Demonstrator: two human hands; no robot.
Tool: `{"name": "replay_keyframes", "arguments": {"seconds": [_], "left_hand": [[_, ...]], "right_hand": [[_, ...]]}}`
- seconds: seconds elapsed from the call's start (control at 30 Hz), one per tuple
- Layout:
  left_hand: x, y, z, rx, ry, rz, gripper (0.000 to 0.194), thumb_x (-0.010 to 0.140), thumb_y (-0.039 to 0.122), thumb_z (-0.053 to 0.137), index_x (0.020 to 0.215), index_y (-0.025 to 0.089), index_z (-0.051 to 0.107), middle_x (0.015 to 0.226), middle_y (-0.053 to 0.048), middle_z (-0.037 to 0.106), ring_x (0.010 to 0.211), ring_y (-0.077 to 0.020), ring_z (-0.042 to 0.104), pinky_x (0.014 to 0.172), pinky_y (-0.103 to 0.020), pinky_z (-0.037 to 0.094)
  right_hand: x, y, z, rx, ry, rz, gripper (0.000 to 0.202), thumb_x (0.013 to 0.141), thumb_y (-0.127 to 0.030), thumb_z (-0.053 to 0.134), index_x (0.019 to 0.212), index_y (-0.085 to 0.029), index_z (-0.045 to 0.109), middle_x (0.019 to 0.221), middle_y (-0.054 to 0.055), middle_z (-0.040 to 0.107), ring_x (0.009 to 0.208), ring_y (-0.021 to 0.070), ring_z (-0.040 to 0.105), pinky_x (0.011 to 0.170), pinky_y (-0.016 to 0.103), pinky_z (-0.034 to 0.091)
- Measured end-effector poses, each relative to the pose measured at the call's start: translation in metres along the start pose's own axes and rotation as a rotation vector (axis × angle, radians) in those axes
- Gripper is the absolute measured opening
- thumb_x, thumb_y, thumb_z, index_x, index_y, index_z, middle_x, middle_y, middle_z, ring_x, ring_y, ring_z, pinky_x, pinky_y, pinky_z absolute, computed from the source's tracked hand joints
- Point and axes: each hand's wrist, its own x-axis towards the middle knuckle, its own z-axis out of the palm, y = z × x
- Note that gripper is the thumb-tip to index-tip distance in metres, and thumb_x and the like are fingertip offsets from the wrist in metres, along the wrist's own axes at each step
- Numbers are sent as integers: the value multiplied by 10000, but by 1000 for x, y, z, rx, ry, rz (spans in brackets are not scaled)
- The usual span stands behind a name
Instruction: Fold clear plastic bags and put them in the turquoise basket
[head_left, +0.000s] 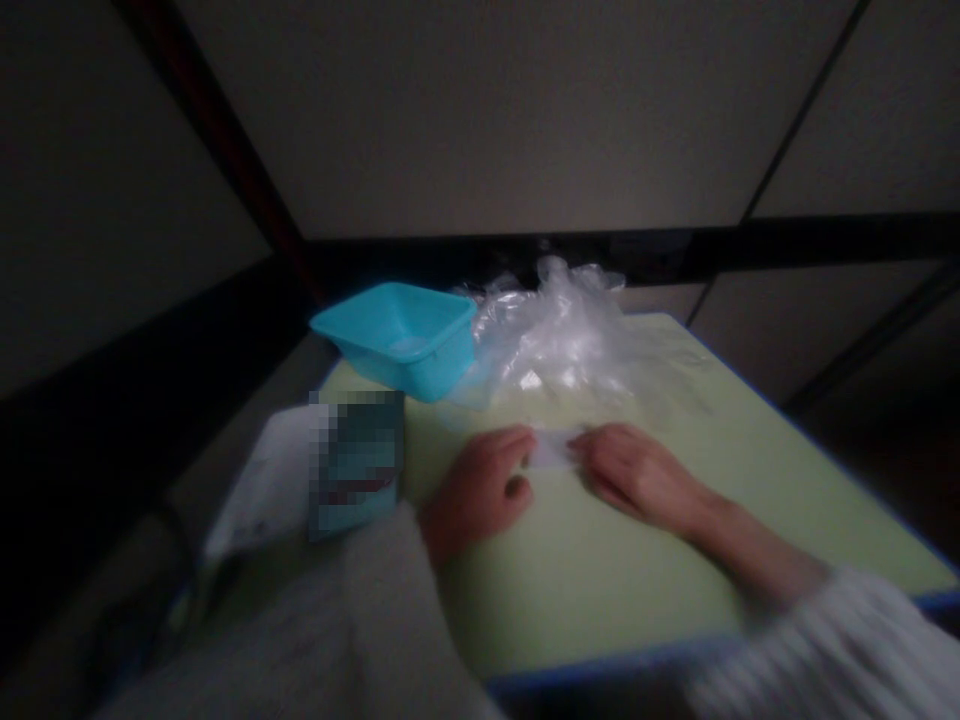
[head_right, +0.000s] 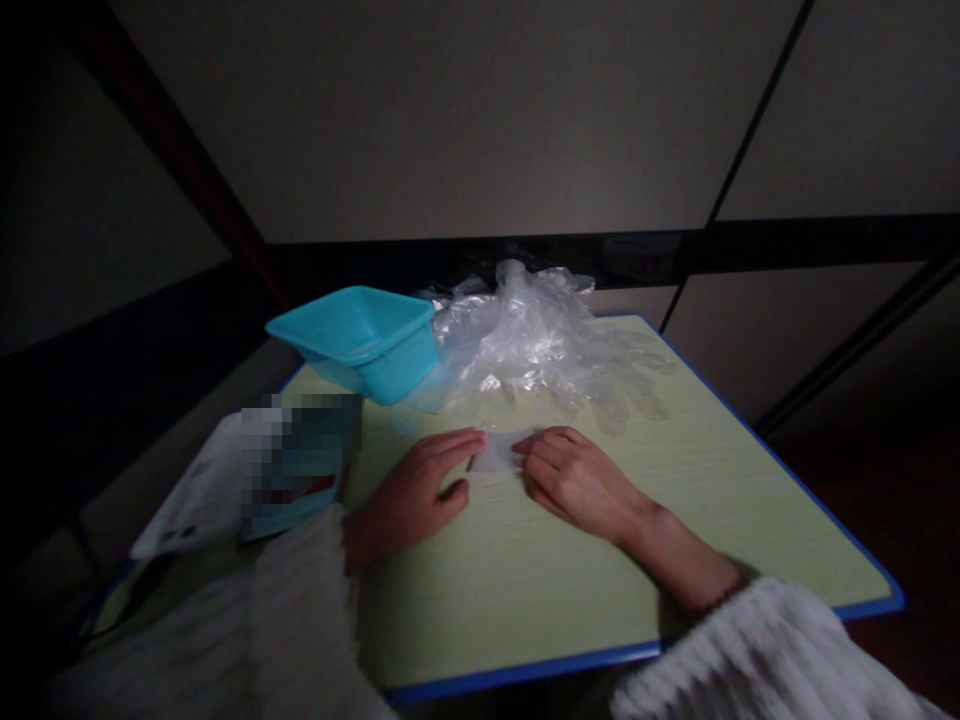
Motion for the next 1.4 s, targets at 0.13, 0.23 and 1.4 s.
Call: {"name": "replay_keyframes", "arguments": {"seconds": [0.13, 0.23, 1.4], "left_hand": [[0, 0, 2, -47, 72, 8, 367, 711, 167, 609, 1075, 152, 653, 1155, -120, 662, 1088, -260, 592, 980, -404, 434], [3, 3, -1, -212, 129, -126, 181, 758, 215, 595, 898, 160, 697, 981, -99, 713, 949, -243, 630, 906, -382, 448], [2, 4, -6, -827, 318, -486, 166, 703, 294, 651, 789, 189, 556, 745, -10, 637, 726, -155, 623, 665, -244, 497]], "right_hand": [[3, -5, -6, 258, 23, 250, 177, 931, -178, 403, 997, -143, 563, 947, 105, 669, 865, 199, 620, 792, 352, 487], [6, -10, -13, 450, 59, 445, 131, 926, -202, 406, 878, -179, 526, 765, 24, 617, 667, 143, 575, 620, 266, 457], [45, -2, 18, 966, 293, 858, 164, 681, -342, 701, 731, -187, 715, 634, 9, 620, 544, 110, 471, 468, 222, 359]]}}
